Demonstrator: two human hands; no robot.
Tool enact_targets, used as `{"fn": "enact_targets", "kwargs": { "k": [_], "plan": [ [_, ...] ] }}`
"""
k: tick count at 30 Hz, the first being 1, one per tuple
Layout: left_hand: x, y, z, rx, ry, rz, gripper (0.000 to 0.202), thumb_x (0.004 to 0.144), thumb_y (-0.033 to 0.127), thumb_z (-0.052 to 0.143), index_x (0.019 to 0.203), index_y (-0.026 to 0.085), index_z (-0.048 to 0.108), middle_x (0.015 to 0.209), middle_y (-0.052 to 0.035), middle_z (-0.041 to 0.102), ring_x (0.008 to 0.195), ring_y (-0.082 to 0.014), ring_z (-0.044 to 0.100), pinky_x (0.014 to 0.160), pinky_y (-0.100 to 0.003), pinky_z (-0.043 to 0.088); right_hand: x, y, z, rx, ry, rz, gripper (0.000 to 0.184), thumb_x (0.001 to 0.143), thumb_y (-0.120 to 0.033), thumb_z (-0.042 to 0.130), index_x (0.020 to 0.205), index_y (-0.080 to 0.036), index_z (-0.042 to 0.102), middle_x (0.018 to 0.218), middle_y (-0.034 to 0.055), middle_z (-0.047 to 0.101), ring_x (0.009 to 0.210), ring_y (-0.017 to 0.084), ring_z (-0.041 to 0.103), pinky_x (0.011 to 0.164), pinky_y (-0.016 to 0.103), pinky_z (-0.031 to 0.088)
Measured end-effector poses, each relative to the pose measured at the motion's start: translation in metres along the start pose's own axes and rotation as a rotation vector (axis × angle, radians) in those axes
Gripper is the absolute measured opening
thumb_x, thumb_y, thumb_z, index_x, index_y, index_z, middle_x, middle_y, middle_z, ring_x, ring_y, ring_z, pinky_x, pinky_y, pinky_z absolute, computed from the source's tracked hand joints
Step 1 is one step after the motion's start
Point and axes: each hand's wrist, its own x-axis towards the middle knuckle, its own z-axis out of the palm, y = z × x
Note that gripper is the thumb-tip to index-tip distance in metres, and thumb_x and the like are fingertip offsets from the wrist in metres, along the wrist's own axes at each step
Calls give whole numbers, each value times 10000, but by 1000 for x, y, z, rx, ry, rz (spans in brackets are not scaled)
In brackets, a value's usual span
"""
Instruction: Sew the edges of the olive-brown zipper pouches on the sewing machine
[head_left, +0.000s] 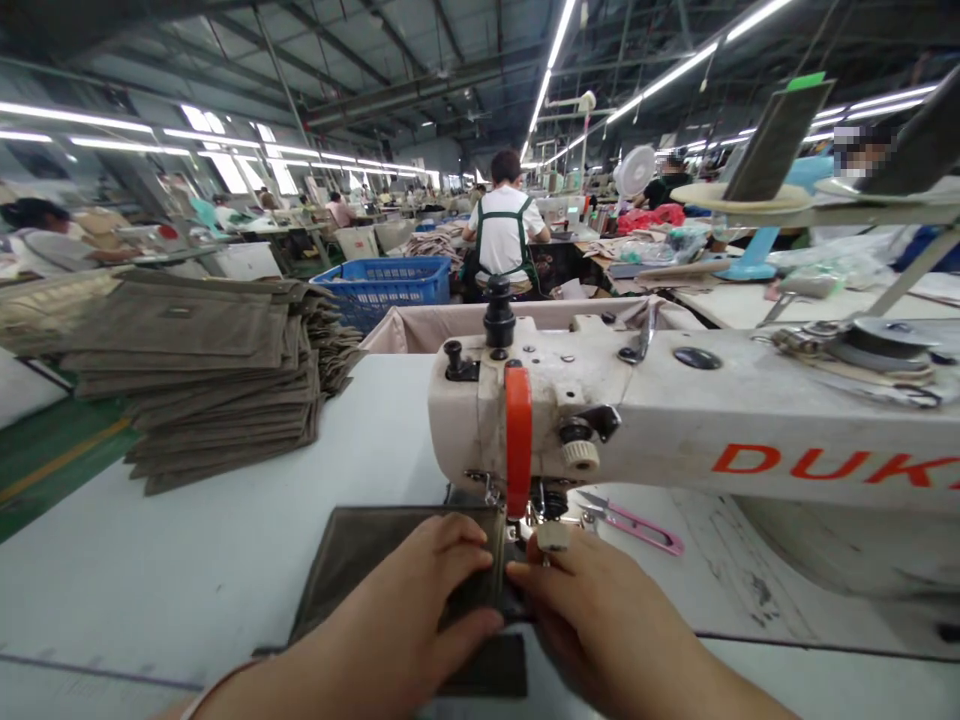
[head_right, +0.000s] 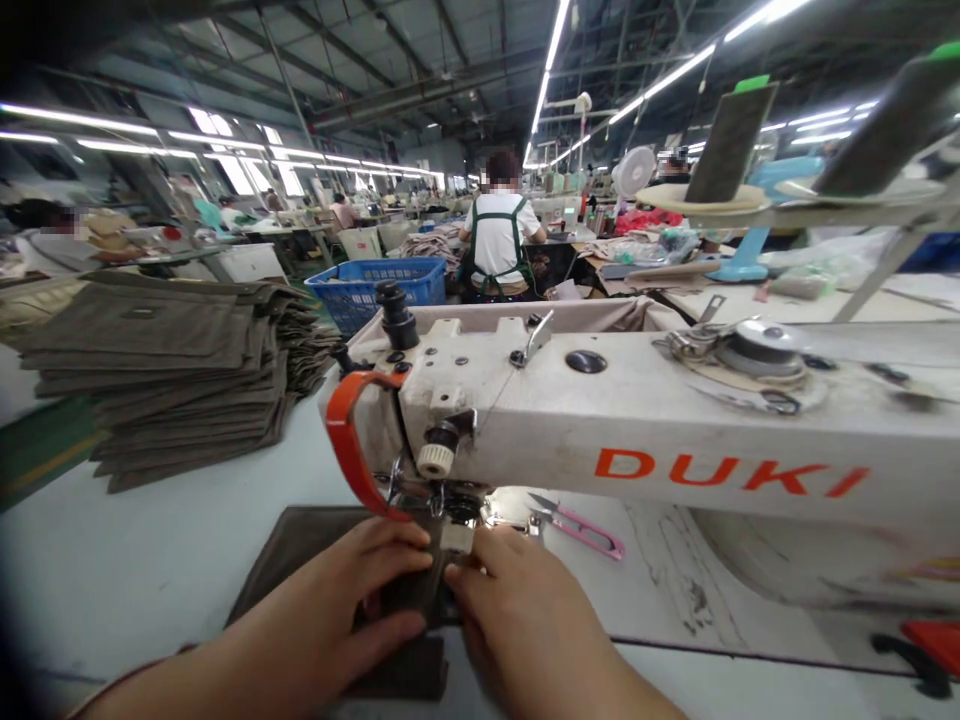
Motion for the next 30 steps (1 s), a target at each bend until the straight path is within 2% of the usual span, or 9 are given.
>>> {"fn": "enact_targets", "kwargs": {
  "k": [3,5,8,14,16,18,21,26,30],
  "plan": [
    [-15,7,-4,67,-76,97,546,747,383,809,1217,174,627,1252,-118,609,1135,-303,575,971,-480,519,-1,1,-6,8,-36,-34,291,835,-70,585,1024,-255,706,985,34,661,938,230,589,807,371,510],
    [-22,8,-2,115,-49,145,586,723,393,828,1224,166,626,1237,-118,626,1141,-305,571,970,-461,524,-2,1,-8,10,-42,-40,324,831,-60,582,1052,-267,696,1004,21,667,952,226,584,828,375,506],
    [-28,6,9,136,32,190,473,761,322,802,1184,184,641,1203,-89,650,1107,-272,587,954,-398,529,-4,0,-9,23,-30,-54,381,832,-31,545,1121,-251,661,1060,19,670,974,216,581,878,384,490],
    [-34,0,34,58,239,365,341,994,462,477,1124,195,643,1091,-58,691,970,-196,629,871,-291,514,-6,-3,-4,92,-60,-160,256,839,-44,572,1004,-215,668,985,6,685,887,192,584,810,331,488],
    [-34,0,34,50,252,357,284,1002,400,480,1118,199,644,1092,-49,693,985,-190,626,890,-286,506,-6,-3,-2,108,-56,-170,197,859,-57,567,946,-205,663,966,7,681,871,190,576,793,327,484],
    [-34,2,30,63,172,295,218,950,285,578,1146,210,636,1131,-34,688,1024,-192,625,932,-295,501,-6,-2,1,115,-49,-160,171,875,-68,559,922,-202,655,973,11,673,884,193,567,802,329,481],
    [-30,5,22,77,101,240,343,850,179,662,1190,205,623,1180,-34,681,1072,-212,624,971,-329,506,-7,-1,6,99,-23,-112,213,853,-47,556,960,-203,652,1000,24,659,907,204,557,811,339,482],
    [-22,4,18,88,64,188,450,781,111,692,1216,194,616,1222,-51,664,1093,-242,618,976,-391,524,-6,2,2,85,-9,-49,312,818,-21,532,1016,-220,669,1016,37,654,933,220,558,820,357,474],
    [-22,2,20,120,139,217,333,853,147,645,1183,195,637,1149,-60,673,1047,-239,614,949,-393,531,-3,6,-12,151,-52,-48,258,833,-41,551,890,-244,700,956,0,666,906,188,566,803,316,448]
  ]
}}
